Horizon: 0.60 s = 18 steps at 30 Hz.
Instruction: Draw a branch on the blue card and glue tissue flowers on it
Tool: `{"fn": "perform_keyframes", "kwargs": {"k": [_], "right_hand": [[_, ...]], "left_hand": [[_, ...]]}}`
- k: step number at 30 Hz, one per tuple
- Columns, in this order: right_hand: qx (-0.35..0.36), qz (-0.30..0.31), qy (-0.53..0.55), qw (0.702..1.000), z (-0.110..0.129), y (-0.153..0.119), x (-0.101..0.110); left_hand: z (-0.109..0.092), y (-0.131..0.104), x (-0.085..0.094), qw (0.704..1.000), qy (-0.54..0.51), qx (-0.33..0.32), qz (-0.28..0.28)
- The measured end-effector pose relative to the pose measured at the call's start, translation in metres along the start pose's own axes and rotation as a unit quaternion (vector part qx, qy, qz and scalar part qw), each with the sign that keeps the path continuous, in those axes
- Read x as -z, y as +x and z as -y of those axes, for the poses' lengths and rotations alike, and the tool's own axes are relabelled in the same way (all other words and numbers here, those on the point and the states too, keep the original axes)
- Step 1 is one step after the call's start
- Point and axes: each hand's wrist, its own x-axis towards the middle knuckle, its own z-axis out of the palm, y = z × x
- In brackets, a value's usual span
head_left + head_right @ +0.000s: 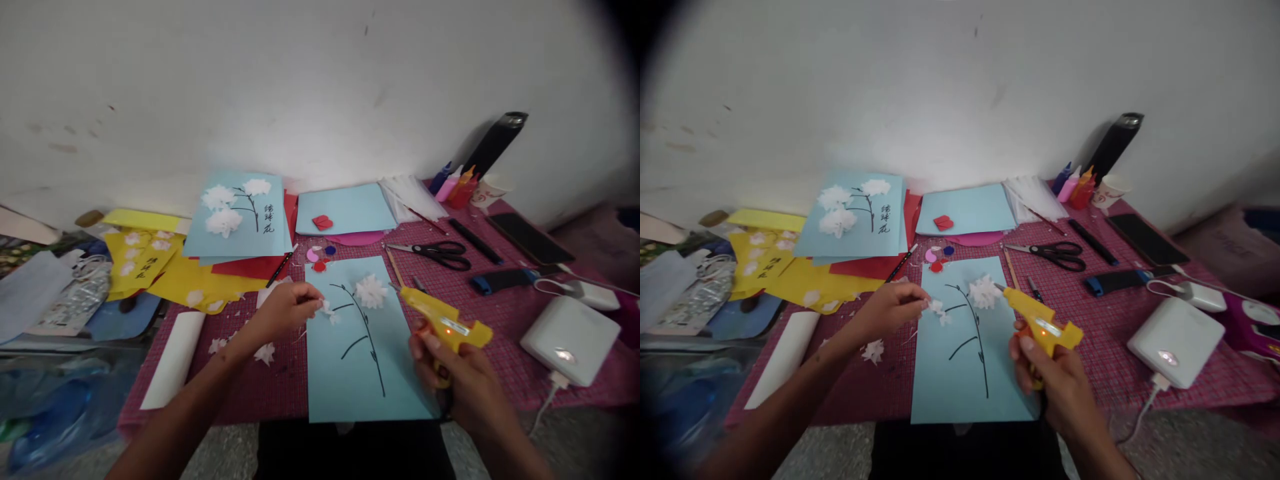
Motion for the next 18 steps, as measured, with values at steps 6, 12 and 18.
{"fn": "perform_keyframes", "kwargs": {"k": [6,12,18], "right_hand": [[-0.012,-0.053,0.064,0.996,-0.009,0.014,0.032],[-0.015,-0.044,0.057,0.997,-0.013,0.018,0.033],[-0.009,-0.042,0.038,0.998,-0.019,0.020,0.037]], "left_hand": [[0.003,0.061,-0.005,0.979,0.130,-0.111,0.114],[0.012,0.084,-0.009,0.959,0.141,-0.154,0.191],[0.021,0.085,-0.008,0.953,0.154,-0.132,0.224]]}}
